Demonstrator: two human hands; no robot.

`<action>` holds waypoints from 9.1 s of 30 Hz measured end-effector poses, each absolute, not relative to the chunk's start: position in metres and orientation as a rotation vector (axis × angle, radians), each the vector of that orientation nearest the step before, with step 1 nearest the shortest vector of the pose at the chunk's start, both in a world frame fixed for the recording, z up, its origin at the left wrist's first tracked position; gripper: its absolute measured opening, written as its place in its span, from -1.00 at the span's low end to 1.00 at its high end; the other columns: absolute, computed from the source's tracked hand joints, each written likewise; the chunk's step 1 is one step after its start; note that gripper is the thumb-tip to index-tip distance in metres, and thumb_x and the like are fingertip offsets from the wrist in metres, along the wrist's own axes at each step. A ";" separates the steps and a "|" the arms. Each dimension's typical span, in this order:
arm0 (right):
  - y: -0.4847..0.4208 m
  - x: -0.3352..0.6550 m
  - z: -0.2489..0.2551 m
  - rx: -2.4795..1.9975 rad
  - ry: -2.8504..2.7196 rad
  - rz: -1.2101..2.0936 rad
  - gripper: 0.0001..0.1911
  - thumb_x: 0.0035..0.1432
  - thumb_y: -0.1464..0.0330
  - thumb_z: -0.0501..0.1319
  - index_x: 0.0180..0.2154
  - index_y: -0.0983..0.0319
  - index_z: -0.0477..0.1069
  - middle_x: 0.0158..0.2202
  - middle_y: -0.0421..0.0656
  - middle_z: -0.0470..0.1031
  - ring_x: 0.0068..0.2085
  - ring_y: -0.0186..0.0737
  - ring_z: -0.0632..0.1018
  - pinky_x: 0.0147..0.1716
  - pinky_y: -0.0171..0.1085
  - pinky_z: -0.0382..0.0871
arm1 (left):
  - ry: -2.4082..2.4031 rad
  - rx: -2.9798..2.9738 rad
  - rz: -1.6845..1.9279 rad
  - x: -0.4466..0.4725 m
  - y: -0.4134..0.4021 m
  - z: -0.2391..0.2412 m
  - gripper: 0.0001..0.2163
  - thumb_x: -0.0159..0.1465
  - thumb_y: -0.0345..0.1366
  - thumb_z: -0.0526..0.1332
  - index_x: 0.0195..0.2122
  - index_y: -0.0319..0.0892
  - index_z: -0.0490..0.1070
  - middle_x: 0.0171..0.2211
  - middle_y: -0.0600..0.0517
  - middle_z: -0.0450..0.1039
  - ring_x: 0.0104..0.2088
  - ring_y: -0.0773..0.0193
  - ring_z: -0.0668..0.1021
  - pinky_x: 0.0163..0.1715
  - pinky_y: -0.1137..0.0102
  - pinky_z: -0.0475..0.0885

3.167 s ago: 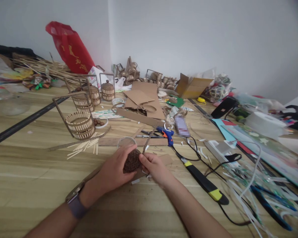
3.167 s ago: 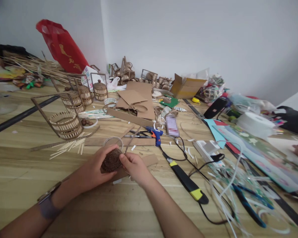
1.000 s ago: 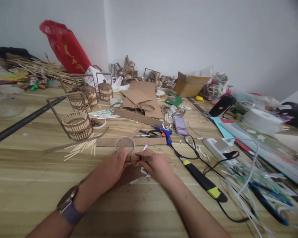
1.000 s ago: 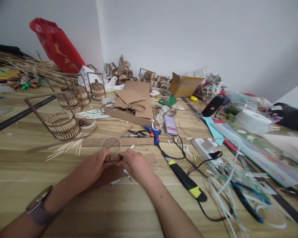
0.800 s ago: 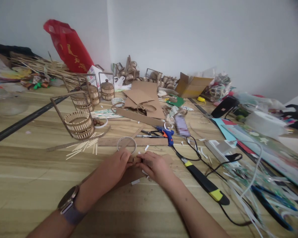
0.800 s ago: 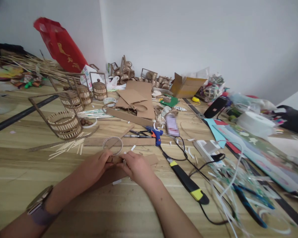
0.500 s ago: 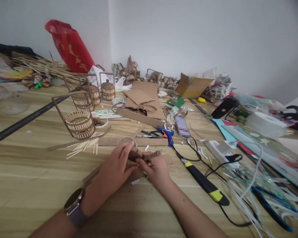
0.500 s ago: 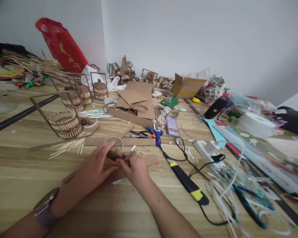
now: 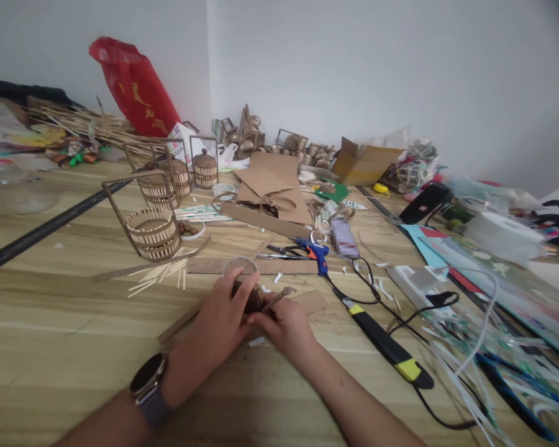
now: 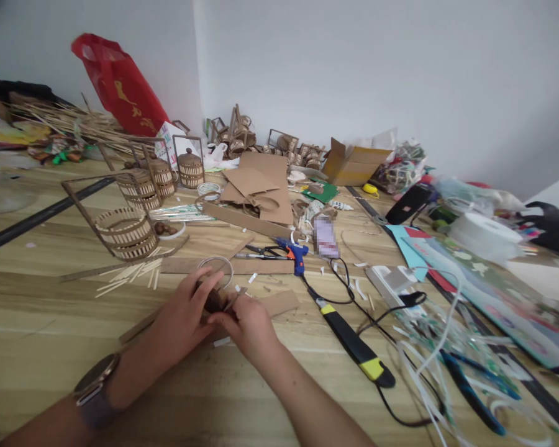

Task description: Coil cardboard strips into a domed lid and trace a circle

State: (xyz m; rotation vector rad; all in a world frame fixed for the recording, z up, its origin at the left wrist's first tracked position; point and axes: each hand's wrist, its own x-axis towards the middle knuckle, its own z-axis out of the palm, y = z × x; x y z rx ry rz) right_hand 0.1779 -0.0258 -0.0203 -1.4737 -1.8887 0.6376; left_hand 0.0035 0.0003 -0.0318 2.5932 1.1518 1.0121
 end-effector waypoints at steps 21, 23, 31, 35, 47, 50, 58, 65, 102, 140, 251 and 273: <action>-0.023 0.187 -0.011 -1.222 -2.118 0.427 -0.71 0.35 0.22 0.19 -0.02 0.23 0.52 -0.23 -0.04 0.58 -0.20 -0.10 0.56 -0.21 -0.20 0.40 | 1.226 2.360 1.208 -0.010 0.018 -0.004 -0.49 0.25 -0.33 0.23 0.23 -0.08 0.20 0.21 -0.16 0.32 0.25 -0.04 0.37 0.24 0.00 0.30; -0.023 0.186 -0.013 -1.242 -2.168 0.308 -0.71 0.37 0.27 0.16 0.04 0.22 0.48 0.02 0.06 0.55 0.03 0.01 0.52 0.00 -0.06 0.37 | 1.299 2.295 1.242 -0.012 0.022 -0.003 -0.40 0.22 -0.27 0.26 0.27 -0.14 0.13 0.21 -0.21 0.33 0.25 -0.07 0.39 0.24 0.00 0.31; -0.020 0.175 -0.021 -1.414 -2.256 0.335 -0.69 0.34 0.48 0.10 0.08 0.23 0.39 0.10 0.04 0.54 0.23 0.08 0.34 0.23 0.14 0.06 | 1.320 2.058 1.032 -0.008 0.016 0.005 -0.40 0.11 -0.18 0.29 0.18 -0.16 0.21 0.13 -0.18 0.42 0.15 -0.07 0.48 0.14 0.03 0.42; -0.015 0.176 -0.023 -1.456 -2.215 0.321 -0.83 0.20 0.55 0.16 -0.23 0.22 0.46 -0.13 -0.03 0.59 0.03 0.02 0.43 0.14 0.04 0.09 | 1.227 2.065 0.911 -0.004 0.009 0.009 -0.41 0.08 -0.23 0.28 0.16 -0.17 0.22 0.12 -0.18 0.42 0.14 -0.06 0.49 0.15 0.02 0.42; -0.014 0.186 -0.026 -1.378 -1.966 0.149 -0.63 0.04 0.64 0.11 -0.17 0.16 0.43 -0.29 -0.12 0.48 -0.21 -0.06 0.39 -0.16 -0.13 0.17 | 0.895 2.280 0.803 -0.007 0.003 0.011 -0.35 0.07 -0.31 0.33 0.20 -0.17 0.18 0.29 -0.26 0.25 0.29 -0.12 0.34 0.27 -0.04 0.29; -0.012 0.193 -0.026 -1.310 -1.928 0.040 -0.65 0.06 0.65 0.09 -0.21 0.14 0.40 -0.31 -0.14 0.45 -0.21 -0.07 0.38 -0.17 -0.14 0.18 | 0.803 2.312 0.719 -0.011 0.003 0.016 -0.31 0.03 -0.34 0.38 0.21 -0.13 0.21 0.34 -0.23 0.19 0.31 -0.14 0.32 0.29 -0.04 0.26; -0.011 0.201 -0.023 -1.202 -2.006 -0.046 -0.68 0.09 0.62 0.08 -0.20 0.14 0.40 -0.32 -0.14 0.45 -0.20 -0.07 0.40 -0.16 -0.12 0.23 | 0.750 2.329 0.415 -0.008 -0.002 0.021 -0.26 -0.03 -0.33 0.41 0.23 -0.08 0.25 0.33 -0.18 0.22 0.29 -0.16 0.34 0.28 -0.04 0.28; -0.010 0.207 -0.017 -1.190 -1.869 0.065 -0.73 0.33 0.43 0.04 0.00 0.15 0.40 -0.05 -0.03 0.53 0.01 -0.02 0.48 0.03 -0.02 0.31 | 0.804 2.348 0.403 -0.007 -0.003 0.015 -0.27 -0.07 -0.27 0.43 0.19 -0.10 0.30 0.26 -0.17 0.30 0.22 -0.19 0.42 0.25 -0.02 0.35; 0.002 0.220 -0.021 -1.336 -1.473 0.086 -0.80 0.24 0.37 0.15 -0.12 0.18 0.48 -0.15 -0.05 0.51 -0.19 -0.09 0.53 -0.12 -0.07 0.43 | 1.029 2.471 0.579 -0.002 -0.001 0.009 -0.34 -0.01 -0.33 0.36 0.15 -0.15 0.22 0.20 -0.22 0.33 0.15 -0.14 0.48 0.17 0.01 0.41; -0.004 0.220 -0.002 -1.356 -1.421 0.788 -0.92 -0.04 0.35 0.21 -0.53 0.17 0.45 -0.47 -0.21 0.50 -0.40 -0.22 0.46 -0.39 -0.27 0.31 | 0.867 2.463 0.505 0.001 -0.007 0.005 -0.29 -0.02 -0.25 0.43 0.19 -0.13 0.29 0.24 -0.20 0.32 0.20 -0.19 0.43 0.21 -0.03 0.37; -0.018 0.186 0.001 -0.917 -1.109 1.245 -0.48 -0.06 0.32 0.48 -0.04 0.11 0.39 -0.43 -0.31 0.44 -0.52 -0.41 0.39 -0.57 -0.41 0.21 | 0.583 2.821 0.981 -0.006 0.004 -0.014 -0.74 0.34 -0.26 0.25 0.06 -0.06 0.46 0.16 -0.18 0.29 0.12 -0.02 0.43 0.07 0.08 0.47; -0.020 0.196 0.003 -0.744 -0.680 1.674 -0.73 -0.15 0.30 0.58 -0.36 0.20 0.63 -0.19 -0.15 0.63 -0.14 -0.24 0.57 -0.17 -0.31 0.42 | 0.550 2.852 1.097 -0.002 0.001 -0.007 -0.68 0.43 -0.20 0.14 0.17 -0.09 0.36 0.17 -0.22 0.25 0.10 0.01 0.44 0.06 0.10 0.49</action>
